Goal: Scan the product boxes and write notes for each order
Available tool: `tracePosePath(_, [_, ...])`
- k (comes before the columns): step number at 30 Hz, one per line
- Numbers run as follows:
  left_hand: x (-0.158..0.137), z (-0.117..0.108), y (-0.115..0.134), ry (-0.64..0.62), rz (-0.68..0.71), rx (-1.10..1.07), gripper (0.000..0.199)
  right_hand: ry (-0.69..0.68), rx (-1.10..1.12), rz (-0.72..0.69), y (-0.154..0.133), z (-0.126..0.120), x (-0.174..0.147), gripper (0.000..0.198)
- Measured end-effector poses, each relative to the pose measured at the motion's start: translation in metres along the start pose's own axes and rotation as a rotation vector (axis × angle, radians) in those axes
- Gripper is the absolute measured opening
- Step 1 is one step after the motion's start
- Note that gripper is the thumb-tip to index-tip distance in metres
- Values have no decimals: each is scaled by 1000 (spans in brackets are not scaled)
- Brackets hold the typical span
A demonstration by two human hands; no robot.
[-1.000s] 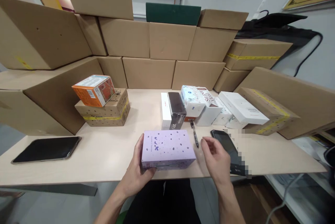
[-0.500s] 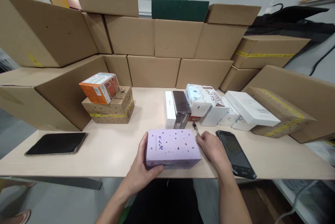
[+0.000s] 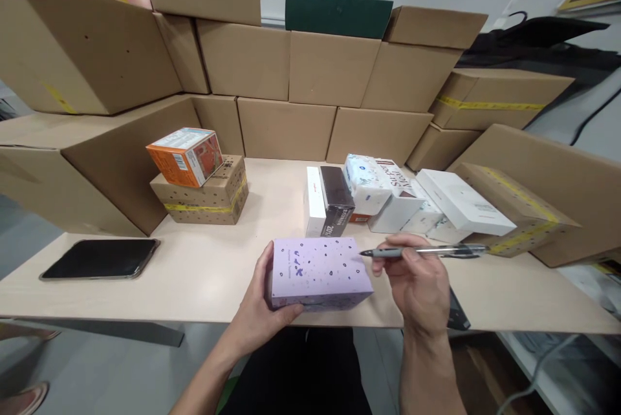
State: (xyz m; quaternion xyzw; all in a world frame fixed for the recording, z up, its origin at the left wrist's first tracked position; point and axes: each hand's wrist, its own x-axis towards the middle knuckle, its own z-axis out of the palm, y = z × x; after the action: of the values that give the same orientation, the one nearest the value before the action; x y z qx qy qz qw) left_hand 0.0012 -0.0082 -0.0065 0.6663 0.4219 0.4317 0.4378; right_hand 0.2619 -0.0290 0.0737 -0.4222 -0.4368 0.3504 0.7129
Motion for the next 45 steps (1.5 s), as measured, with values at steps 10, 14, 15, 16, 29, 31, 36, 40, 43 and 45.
tracePosePath(10, [1,0,-2,-19,27,-11,107,-274,-464,7,3,40,18,23])
tracePosePath(14, [1,0,-1,-20,29,-23,107,-283,-622,-71,2,39,16,24])
tracePosePath(15, [1,0,0,-21,25,-24,107,-285,-649,-90,1,39,16,24])
tracePosePath(16, [1,0,1,-25,19,-24,106,-287,-670,-106,0,39,16,23])
tracePosePath(29, [2,0,3,-33,33,-16,104,-352,-783,-205,-9,47,17,18])
tracePosePath(31, [1,-1,3,-34,33,-15,104,-344,-793,-213,-9,47,17,18])
tracePosePath(36, [1,-1,3,-42,34,-11,103,-328,-792,-226,-7,46,17,16])
tracePosePath(40, [2,0,3,-41,35,-16,102,-354,-773,-203,-7,45,18,17])
tracePosePath(43, [2,0,3,-42,37,-19,104,-313,-703,-163,-3,44,16,19])
tracePosePath(45, [1,0,3,-40,38,-11,104,-191,-561,-116,2,43,12,19])
